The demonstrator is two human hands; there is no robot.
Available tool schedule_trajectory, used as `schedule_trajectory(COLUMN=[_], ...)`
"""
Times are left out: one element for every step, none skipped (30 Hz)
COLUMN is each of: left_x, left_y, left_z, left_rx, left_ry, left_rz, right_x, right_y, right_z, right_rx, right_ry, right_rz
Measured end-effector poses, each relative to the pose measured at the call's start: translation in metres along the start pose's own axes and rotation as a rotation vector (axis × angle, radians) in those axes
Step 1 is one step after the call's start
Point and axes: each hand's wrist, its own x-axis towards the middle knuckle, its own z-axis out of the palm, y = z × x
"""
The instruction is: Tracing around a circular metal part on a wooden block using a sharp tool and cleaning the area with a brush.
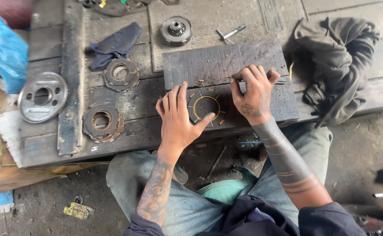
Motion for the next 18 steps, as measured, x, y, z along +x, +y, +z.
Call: schedule_trajectory(left_x=[0.000,0.000,0.000,0.001,0.002,0.003,0.003,0.004,0.003,-0.001,-0.006,-0.010,-0.016,-0.021,-0.030,-0.035,-0.038,-0.041], left_y=[0.000,0.000,0.000,-0.002,-0.003,-0.005,-0.003,-0.001,0.001,0.006,0.011,0.015,0.013,0.011,0.008,0.007,0.006,0.005], left_z=[0.000,0.001,0.002,-0.001,-0.004,-0.006,-0.009,-0.013,-0.015,-0.017,-0.019,-0.020,-0.009,0.001,0.011,0.015,0.019,0.023], left_rx=[0.009,0.058,0.106,0.114,0.087,0.060,0.061,0.025,-0.013,-0.014,-0.010,-0.006,-0.005,0.079,0.165,0.167,0.180,0.192], left_ry=[0.017,-0.035,-0.091,-0.077,-0.150,-0.223,-0.213,-0.204,-0.197,-0.188,-0.097,-0.005,0.003,0.027,0.044,0.046,0.121,0.196], left_rz=[0.003,0.018,0.033,0.035,0.049,0.064,0.067,0.066,0.067,0.071,0.140,0.209,0.214,0.320,0.421,0.421,0.460,0.499], right_x=[0.000,0.000,-0.001,0.000,0.000,0.001,0.000,-0.001,-0.003,-0.004,-0.006,-0.007,-0.008,-0.008,-0.012,-0.013,-0.012,-0.012], right_y=[-0.001,-0.001,-0.002,-0.003,-0.004,-0.005,-0.003,0.000,0.002,0.006,0.009,0.013,0.017,0.021,0.023,0.023,0.023,0.023], right_z=[-0.001,-0.001,-0.002,-0.003,-0.004,-0.005,-0.005,-0.004,-0.003,-0.002,0.000,0.002,0.003,0.004,0.006,0.007,0.008,0.010], right_rx=[0.006,0.019,0.031,0.037,0.057,0.078,0.077,0.098,0.117,0.114,0.199,0.284,0.283,0.285,0.291,0.292,0.270,0.247], right_ry=[0.012,0.011,0.008,0.018,0.028,0.038,0.044,0.064,0.083,0.089,0.087,0.085,0.091,0.081,0.067,0.068,0.046,0.025], right_rz=[-0.014,0.001,0.019,0.008,0.019,0.031,0.022,0.062,0.102,0.095,0.160,0.224,0.218,0.233,0.254,0.252,0.243,0.235])
